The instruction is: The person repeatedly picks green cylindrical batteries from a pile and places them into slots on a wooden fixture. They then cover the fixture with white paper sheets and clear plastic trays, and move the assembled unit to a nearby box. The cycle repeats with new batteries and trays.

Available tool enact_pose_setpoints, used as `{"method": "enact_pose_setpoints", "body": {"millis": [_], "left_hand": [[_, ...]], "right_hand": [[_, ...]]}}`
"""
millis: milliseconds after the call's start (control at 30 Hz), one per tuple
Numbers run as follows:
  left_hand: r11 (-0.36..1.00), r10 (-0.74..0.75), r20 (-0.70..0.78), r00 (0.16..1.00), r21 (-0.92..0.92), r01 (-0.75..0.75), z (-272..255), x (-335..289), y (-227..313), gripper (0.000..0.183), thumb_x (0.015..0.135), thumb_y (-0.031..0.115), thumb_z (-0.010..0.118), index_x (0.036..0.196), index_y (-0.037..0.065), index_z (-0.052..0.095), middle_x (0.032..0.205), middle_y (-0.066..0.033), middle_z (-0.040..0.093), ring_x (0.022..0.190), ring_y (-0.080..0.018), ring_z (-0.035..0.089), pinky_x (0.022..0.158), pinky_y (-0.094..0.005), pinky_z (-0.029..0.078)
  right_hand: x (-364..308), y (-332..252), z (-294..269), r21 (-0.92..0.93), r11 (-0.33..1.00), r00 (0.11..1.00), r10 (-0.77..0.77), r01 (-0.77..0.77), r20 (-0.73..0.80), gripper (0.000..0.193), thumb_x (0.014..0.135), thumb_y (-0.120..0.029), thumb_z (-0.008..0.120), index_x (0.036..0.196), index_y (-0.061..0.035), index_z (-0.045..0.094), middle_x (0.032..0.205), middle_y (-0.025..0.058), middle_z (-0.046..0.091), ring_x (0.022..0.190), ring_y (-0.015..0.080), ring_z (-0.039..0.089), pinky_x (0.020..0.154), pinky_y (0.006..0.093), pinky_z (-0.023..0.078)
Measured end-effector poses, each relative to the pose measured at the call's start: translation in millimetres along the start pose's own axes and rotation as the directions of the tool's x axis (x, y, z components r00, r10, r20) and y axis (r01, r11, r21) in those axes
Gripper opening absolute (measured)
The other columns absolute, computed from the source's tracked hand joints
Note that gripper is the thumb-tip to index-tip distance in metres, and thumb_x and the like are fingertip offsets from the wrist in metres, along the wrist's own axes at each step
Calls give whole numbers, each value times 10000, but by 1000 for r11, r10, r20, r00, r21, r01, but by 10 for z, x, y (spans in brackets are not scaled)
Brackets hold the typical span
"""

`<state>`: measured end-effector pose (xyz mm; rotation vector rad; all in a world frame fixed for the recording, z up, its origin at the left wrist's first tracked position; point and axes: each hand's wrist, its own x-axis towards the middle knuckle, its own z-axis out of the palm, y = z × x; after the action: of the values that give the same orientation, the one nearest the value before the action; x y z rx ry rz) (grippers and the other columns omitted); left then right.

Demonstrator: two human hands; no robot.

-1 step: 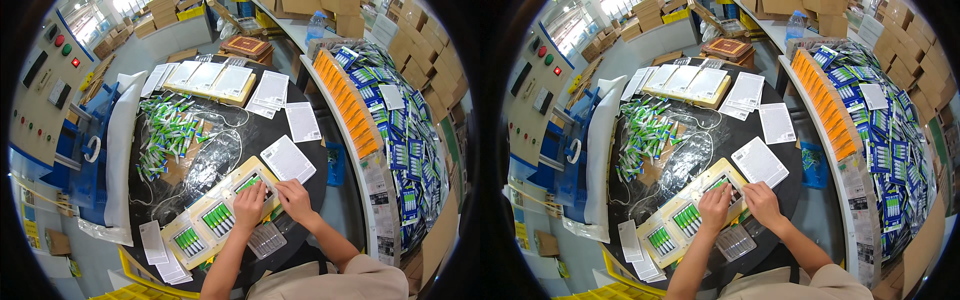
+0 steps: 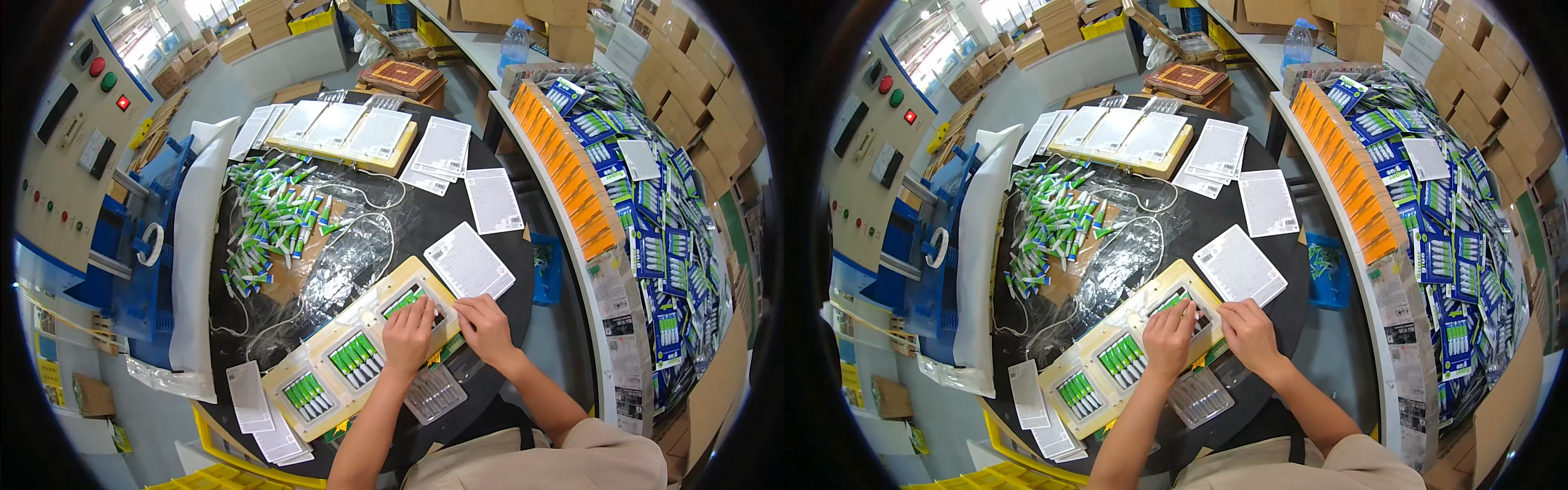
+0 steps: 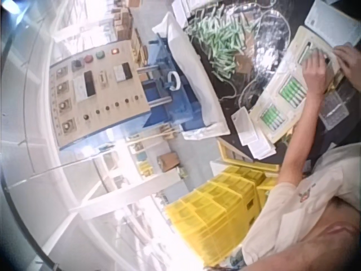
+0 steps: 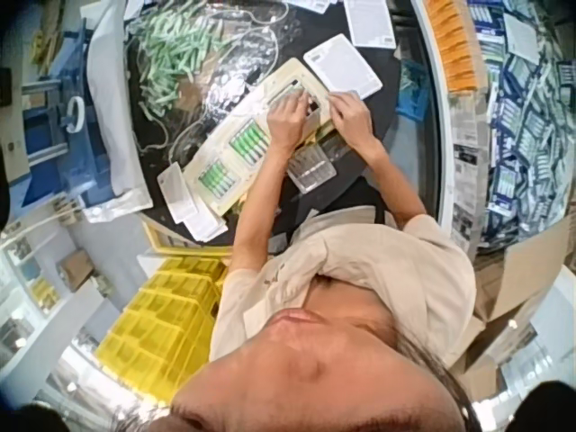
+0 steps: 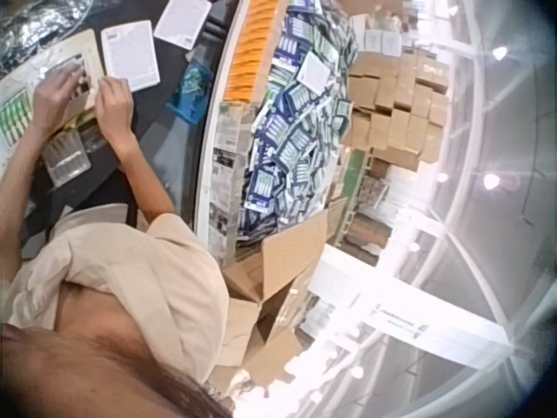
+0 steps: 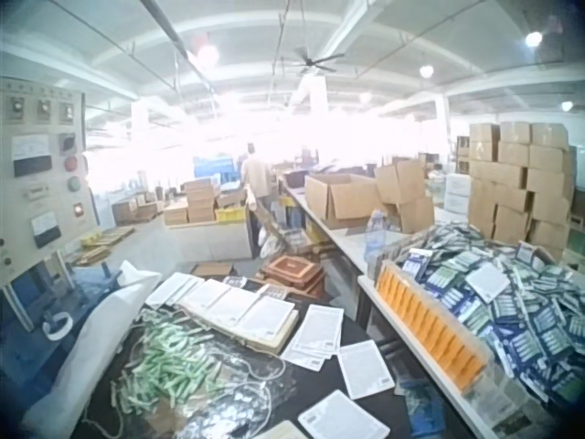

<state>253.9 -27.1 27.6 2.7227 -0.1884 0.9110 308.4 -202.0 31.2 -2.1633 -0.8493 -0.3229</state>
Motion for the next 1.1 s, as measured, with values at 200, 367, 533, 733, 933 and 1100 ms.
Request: {"method": "enact_pose_setpoints", "body": {"millis": [200,367,533,733,933,1100], "left_hand": [[999,-53,10,999,5,53,181,-82,32,330,821,238,798,1082,47,734,1120,-79,734,967,-234,705,878,-389,525],[995,-96,110,989,5,96,125,-127,102,407,838,334,807,1100,32,729,1155,-100,724,1095,-248,674,1045,-462,451],[990,-127,199,972,-28,135,-51,-114,137,441,887,310,770,1214,28,684,1290,-123,672,1235,-269,617,1157,-509,360],[961,-273,192,943,9,277,-627,-582,115,447,883,222,759,1281,53,645,1340,-128,643,1271,-284,594,1178,-532,337],[658,-661,-207,721,303,689,-2032,-2035,-886,448,942,146,657,1348,-24,579,1384,-221,597,1285,-411,551,1128,-535,377],[530,-847,183,499,357,769,-2767,-2917,-1657,747,937,277,679,1574,77,343,1616,-175,370,1479,-392,351,1199,-616,222]], "right_hand": [[-171,187,-222,-25,994,993,110,-111,-46,162,834,22,695,990,-8,728,995,108,716,913,316,661,785,404,557],[-26,350,-351,-152,984,995,97,-91,33,320,802,34,691,1118,-20,699,1139,126,684,1048,327,624,901,433,516],[89,591,-469,-476,856,890,42,202,454,657,771,22,703,1406,-69,557,1452,170,535,1397,324,466,1194,476,316],[-24,908,-332,-526,743,828,-67,414,557,525,943,-137,552,1454,-26,507,1521,207,485,1426,323,463,1205,470,323],[45,889,-631,-471,710,771,-159,523,617,426,942,-147,527,1320,37,600,1383,202,614,1295,311,599,1096,437,469],[244,266,-921,-299,908,951,-247,294,184,393,891,-27,561,1274,39,621,1224,204,694,1132,341,690,978,432,562]]}}
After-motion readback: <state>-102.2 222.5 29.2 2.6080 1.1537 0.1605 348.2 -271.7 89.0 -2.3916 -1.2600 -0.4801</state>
